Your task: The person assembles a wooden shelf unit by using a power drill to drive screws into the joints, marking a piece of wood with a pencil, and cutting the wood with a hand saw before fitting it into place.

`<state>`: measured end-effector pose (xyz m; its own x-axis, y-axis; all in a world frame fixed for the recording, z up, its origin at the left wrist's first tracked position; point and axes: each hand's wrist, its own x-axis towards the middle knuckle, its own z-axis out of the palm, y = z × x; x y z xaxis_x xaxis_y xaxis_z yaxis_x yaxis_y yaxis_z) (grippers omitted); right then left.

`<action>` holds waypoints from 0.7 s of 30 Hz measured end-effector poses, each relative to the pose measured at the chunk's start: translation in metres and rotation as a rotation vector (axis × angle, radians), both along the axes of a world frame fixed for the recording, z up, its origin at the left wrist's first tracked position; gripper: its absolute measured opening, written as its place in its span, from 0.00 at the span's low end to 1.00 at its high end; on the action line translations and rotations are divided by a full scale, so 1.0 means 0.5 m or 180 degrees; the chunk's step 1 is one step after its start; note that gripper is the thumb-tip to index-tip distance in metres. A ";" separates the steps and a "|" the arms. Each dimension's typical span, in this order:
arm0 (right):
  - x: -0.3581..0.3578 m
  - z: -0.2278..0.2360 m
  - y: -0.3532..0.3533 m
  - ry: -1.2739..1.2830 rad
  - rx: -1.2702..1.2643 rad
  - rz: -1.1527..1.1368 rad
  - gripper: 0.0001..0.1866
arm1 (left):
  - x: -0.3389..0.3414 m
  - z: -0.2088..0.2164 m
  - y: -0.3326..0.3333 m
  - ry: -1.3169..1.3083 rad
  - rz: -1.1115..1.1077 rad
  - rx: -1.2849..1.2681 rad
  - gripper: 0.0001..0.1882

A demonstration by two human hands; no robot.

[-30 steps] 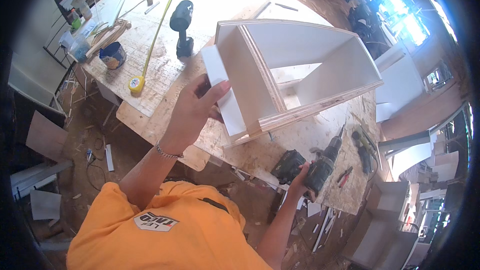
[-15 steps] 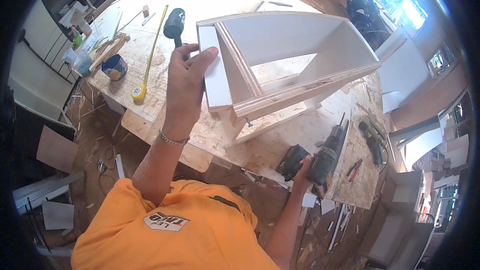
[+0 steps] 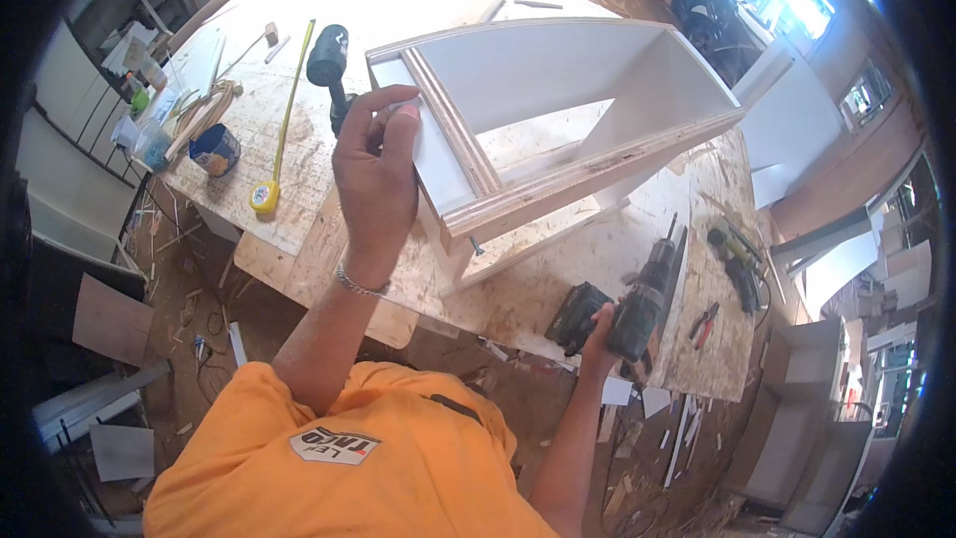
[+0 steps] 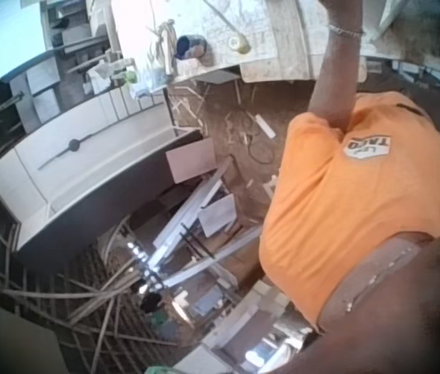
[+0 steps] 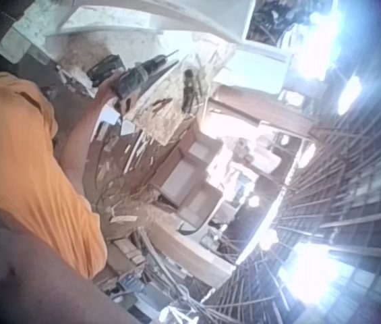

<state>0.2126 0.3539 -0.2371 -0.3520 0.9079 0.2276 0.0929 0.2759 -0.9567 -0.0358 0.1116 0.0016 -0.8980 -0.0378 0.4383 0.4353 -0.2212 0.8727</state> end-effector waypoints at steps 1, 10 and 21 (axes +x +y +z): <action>-0.004 0.007 -0.006 0.0027 -0.0043 -0.0021 0.14 | 0.005 0.002 0.006 -0.0089 0.0009 0.0037 0.09; -0.006 0.011 -0.013 0.0001 0.0184 -0.0063 0.12 | -0.039 0.038 -0.100 0.0874 -0.1219 -0.1010 0.29; 0.002 -0.014 0.008 0.0228 0.0219 0.0049 0.15 | -0.140 0.139 -0.125 0.4276 0.0055 -0.3645 0.37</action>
<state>0.2138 0.3581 -0.2441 -0.3464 0.8839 0.3144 0.0200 0.3420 -0.9395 -0.1059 0.0489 0.0709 0.0693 0.7844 0.6164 0.9118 0.2009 -0.3582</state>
